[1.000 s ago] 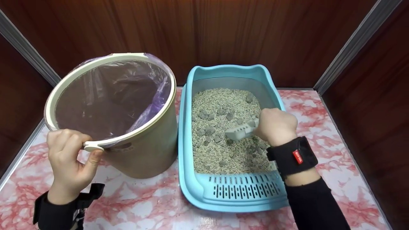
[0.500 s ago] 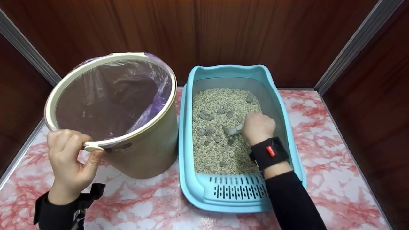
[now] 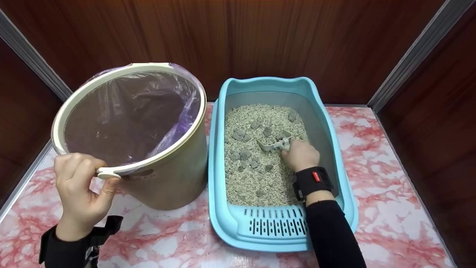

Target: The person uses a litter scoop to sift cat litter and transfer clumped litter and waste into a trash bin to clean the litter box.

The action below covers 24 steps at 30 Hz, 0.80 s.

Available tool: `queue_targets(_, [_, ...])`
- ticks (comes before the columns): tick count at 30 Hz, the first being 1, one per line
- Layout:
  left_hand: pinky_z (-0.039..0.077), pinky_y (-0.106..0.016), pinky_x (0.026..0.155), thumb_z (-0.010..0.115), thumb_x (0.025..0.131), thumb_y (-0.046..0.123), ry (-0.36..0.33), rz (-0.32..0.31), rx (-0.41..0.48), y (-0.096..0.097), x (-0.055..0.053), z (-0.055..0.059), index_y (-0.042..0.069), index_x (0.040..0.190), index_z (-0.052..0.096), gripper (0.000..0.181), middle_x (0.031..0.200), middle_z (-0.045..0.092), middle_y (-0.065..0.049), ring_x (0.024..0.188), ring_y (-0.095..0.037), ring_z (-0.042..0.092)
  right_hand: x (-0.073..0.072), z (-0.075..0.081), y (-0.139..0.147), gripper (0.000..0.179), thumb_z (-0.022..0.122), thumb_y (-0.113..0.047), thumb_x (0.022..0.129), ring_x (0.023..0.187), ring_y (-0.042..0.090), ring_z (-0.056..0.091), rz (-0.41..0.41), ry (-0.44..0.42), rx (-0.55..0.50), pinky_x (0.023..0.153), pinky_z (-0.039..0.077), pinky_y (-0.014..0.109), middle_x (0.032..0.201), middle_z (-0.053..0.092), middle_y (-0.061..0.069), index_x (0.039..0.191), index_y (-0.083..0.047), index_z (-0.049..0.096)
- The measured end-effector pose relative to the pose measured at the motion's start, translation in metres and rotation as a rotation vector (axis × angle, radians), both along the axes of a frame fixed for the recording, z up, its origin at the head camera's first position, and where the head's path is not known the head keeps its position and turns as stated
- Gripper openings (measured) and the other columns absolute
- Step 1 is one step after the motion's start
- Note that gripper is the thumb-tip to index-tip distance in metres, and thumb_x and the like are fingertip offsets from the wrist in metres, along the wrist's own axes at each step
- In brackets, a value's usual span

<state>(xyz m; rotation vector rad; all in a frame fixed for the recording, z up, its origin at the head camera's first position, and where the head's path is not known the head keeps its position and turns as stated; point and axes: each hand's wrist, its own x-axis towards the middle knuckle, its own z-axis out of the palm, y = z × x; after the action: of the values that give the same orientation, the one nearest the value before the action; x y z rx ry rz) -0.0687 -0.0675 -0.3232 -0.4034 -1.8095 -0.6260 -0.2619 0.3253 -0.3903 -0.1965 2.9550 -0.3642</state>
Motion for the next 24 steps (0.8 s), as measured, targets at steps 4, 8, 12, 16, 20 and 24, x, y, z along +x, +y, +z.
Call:
queue_targets(4, [0.021,-0.046,0.071,0.049,0.095,0.056,0.000,-0.002,0.003,-0.0003,-0.0001,0.0002,0.009,0.072,0.050,0.052,0.070,0.044,-0.005,0.072,-0.030,0.036,-0.0003,-0.0030,0.0051,0.043,0.058,-0.042,0.094,0.054,0.025,0.048,-0.011,0.014,-0.033,0.048,0.036,0.038,0.062,0.047,0.006,0.065,-0.012,0.048])
queue_targets(8, [0.021,-0.046,0.071,0.050,0.095,0.056,0.000,-0.003,0.004,-0.0004,-0.0005,0.0006,0.009,0.072,0.050,0.052,0.070,0.044,-0.005,0.071,-0.030,0.036,0.0002,-0.0004,0.0093,0.043,0.059,-0.042,0.094,0.055,0.025,0.048,-0.007,0.029,-0.068,0.049,0.034,0.037,0.063,0.049,0.007,0.066,-0.011,0.049])
queue_targets(12, [0.021,-0.046,0.070,0.050,0.095,0.055,0.000,-0.001,0.004,-0.0012,-0.0001,0.0009,0.009,0.072,0.050,0.052,0.070,0.043,-0.004,0.071,-0.030,0.036,0.0027,0.0036,0.0103,0.039,0.058,-0.039,0.096,0.053,0.023,0.046,-0.014,0.065,-0.130,0.048,0.032,0.035,0.063,0.048,0.006,0.072,-0.008,0.052])
queue_targets(16, [0.021,-0.046,0.070,0.050,0.095,0.056,0.000,-0.003,0.004,-0.0010,-0.0002,0.0008,0.009,0.072,0.050,0.052,0.070,0.043,-0.004,0.071,-0.030,0.036,0.0055,0.0039,0.0101,0.035,0.055,-0.035,0.097,0.051,0.023,0.043,-0.039,0.159,-0.186,0.048,0.030,0.035,0.062,0.047,0.006,0.077,-0.007,0.054])
queue_targets(20, [0.020,-0.046,0.070,0.050,0.095,0.056,0.004,-0.005,0.005,-0.0004,-0.0008,0.0006,0.009,0.072,0.050,0.052,0.070,0.043,-0.005,0.071,-0.030,0.036,0.0061,0.0012,0.0092,0.036,0.055,-0.037,0.096,0.053,0.027,0.047,-0.069,0.271,-0.219,0.048,0.032,0.038,0.065,0.052,0.010,0.080,-0.005,0.055])
queue_targets(24, [0.021,-0.046,0.071,0.050,0.095,0.056,0.008,-0.003,0.010,0.0000,-0.0008,0.0001,0.009,0.072,0.050,0.052,0.070,0.044,-0.005,0.071,-0.030,0.036,0.0057,-0.0022,0.0073,0.033,0.059,-0.036,0.094,0.056,0.032,0.052,-0.096,0.362,-0.248,0.048,0.034,0.041,0.069,0.057,0.014,0.085,-0.004,0.060])
